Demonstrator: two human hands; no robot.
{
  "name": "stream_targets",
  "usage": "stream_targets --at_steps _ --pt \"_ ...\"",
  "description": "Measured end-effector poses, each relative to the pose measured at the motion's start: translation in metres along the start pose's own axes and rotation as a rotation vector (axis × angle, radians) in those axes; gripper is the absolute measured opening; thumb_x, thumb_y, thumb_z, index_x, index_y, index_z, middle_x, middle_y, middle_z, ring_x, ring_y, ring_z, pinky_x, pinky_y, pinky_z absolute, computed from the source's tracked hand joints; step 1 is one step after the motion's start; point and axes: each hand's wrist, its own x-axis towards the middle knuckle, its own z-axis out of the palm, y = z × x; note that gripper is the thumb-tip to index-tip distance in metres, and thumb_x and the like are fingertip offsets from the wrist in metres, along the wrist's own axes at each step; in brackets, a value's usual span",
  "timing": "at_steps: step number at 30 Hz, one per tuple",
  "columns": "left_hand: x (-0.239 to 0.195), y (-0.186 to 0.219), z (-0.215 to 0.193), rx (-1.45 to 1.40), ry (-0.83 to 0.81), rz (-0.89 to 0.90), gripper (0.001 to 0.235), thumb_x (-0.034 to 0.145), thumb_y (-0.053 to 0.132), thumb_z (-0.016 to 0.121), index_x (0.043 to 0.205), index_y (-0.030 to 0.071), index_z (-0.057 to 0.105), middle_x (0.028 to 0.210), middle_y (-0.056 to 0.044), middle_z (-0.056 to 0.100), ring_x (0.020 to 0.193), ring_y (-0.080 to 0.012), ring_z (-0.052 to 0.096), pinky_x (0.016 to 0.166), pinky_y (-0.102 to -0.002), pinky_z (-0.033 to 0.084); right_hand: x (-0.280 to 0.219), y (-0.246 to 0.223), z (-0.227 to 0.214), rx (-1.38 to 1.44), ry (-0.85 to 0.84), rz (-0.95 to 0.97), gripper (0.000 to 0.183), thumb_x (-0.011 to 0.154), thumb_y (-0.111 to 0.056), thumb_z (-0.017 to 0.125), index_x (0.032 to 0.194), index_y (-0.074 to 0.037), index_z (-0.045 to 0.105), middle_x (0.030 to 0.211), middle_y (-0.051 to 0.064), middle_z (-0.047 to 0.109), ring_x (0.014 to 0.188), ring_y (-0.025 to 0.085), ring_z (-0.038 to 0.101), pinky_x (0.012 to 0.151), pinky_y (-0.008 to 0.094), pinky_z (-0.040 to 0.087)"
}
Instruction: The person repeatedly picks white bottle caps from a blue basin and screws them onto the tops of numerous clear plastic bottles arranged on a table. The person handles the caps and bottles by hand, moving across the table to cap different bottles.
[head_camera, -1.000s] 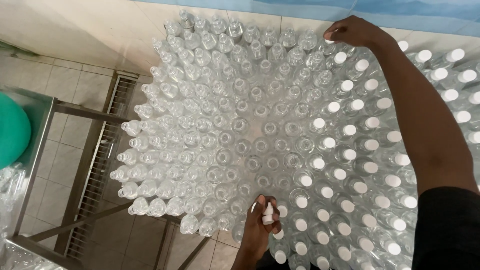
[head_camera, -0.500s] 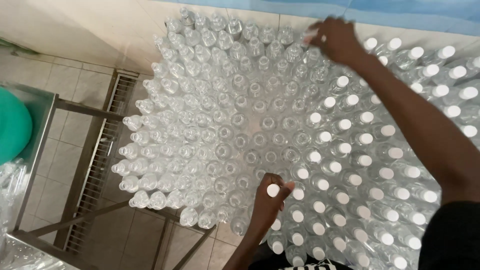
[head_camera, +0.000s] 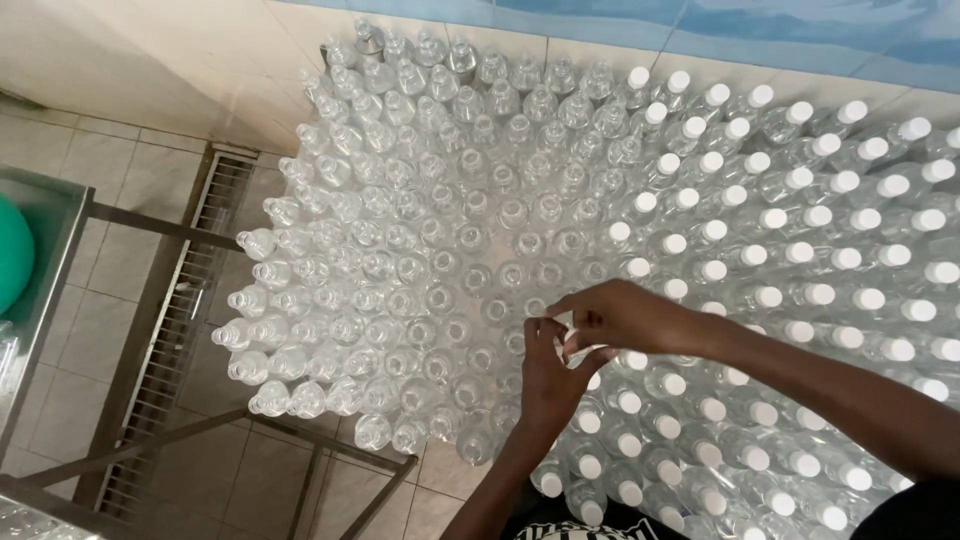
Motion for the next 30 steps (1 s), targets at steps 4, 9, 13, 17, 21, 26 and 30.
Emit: stream_targets --at_steps 4,9,13,17,21,26,30 --pt "-0.005 -0.007 -0.016 -0.323 -0.034 -0.03 0.058 0.092 0.045 0.089 0.122 0.011 0.054 0.108 -0.004 0.049 0.073 -0.0143 0.059 0.068 -0.029 0.053 0.035 0.048 -0.072 -0.05 0.442 -0.092 0.031 0.096 -0.022 0.083 0.121 -0.005 0.082 0.1 0.024 0.082 0.094 0.049 0.078 0.086 0.057 0.06" --pt "-0.016 -0.04 -0.024 -0.755 -0.098 -0.058 0.046 0.104 0.029 0.05 0.14 0.001 0.059 0.12 -0.012 0.046 0.082 -0.0161 0.059 0.058 -0.028 0.054 0.131 0.209 -0.154 -0.152 0.835 -0.11 0.025 0.111 -0.048 0.086 0.118 -0.023 0.086 0.09 0.009 0.075 0.082 0.029 0.074 0.081 0.044 0.059" --pt "-0.033 -0.029 -0.036 -0.803 -0.045 -0.18 0.042 0.104 0.025 0.044 0.133 0.006 0.069 0.107 -0.01 0.064 0.063 -0.0151 0.052 0.055 -0.032 0.045 0.156 0.231 -0.156 -0.274 0.879 -0.119 0.039 0.112 -0.05 0.072 0.117 -0.015 0.089 0.083 0.009 0.078 0.069 0.024 0.068 0.061 0.037 0.048" --pt "-0.04 -0.041 -0.036 -0.847 -0.033 -0.302 0.039 0.1 0.02 0.054 0.136 0.009 0.06 0.103 -0.01 0.068 0.056 -0.0126 0.048 0.054 -0.029 0.041 0.163 0.24 -0.16 -0.279 0.757 -0.019 0.051 0.114 -0.053 0.065 0.132 -0.009 0.083 0.098 0.017 0.082 0.084 0.035 0.076 0.073 0.045 0.054" --pt "-0.036 -0.055 -0.034 -0.913 -0.038 -0.332 0.032 0.098 0.025 0.071 0.125 0.01 0.061 0.107 -0.012 0.069 0.064 -0.0113 0.054 0.053 -0.027 0.041 0.154 0.223 -0.163 -0.098 0.611 0.134 0.053 0.113 -0.056 0.059 0.127 -0.011 0.081 0.095 0.009 0.082 0.089 0.026 0.079 0.08 0.041 0.053" --pt "-0.027 -0.061 -0.032 -1.028 -0.011 -0.329 0.037 0.095 0.031 0.081 0.116 0.013 0.056 0.103 -0.01 0.072 0.065 -0.0106 0.055 0.054 -0.026 0.042 0.149 0.227 -0.163 -0.012 0.635 0.058 0.032 0.115 -0.039 0.066 0.132 -0.018 0.082 0.095 0.01 0.082 0.089 0.021 0.079 0.076 0.035 0.053" --pt "-0.022 -0.044 -0.035 -0.984 -0.013 -0.281 0.038 0.095 0.037 0.08 0.113 0.015 0.055 0.11 -0.01 0.074 0.069 -0.0105 0.054 0.06 -0.027 0.046 0.15 0.226 -0.162 -0.035 0.68 0.003 0.036 0.114 -0.043 0.068 0.13 -0.015 0.083 0.09 0.01 0.081 0.086 0.022 0.079 0.078 0.036 0.056"
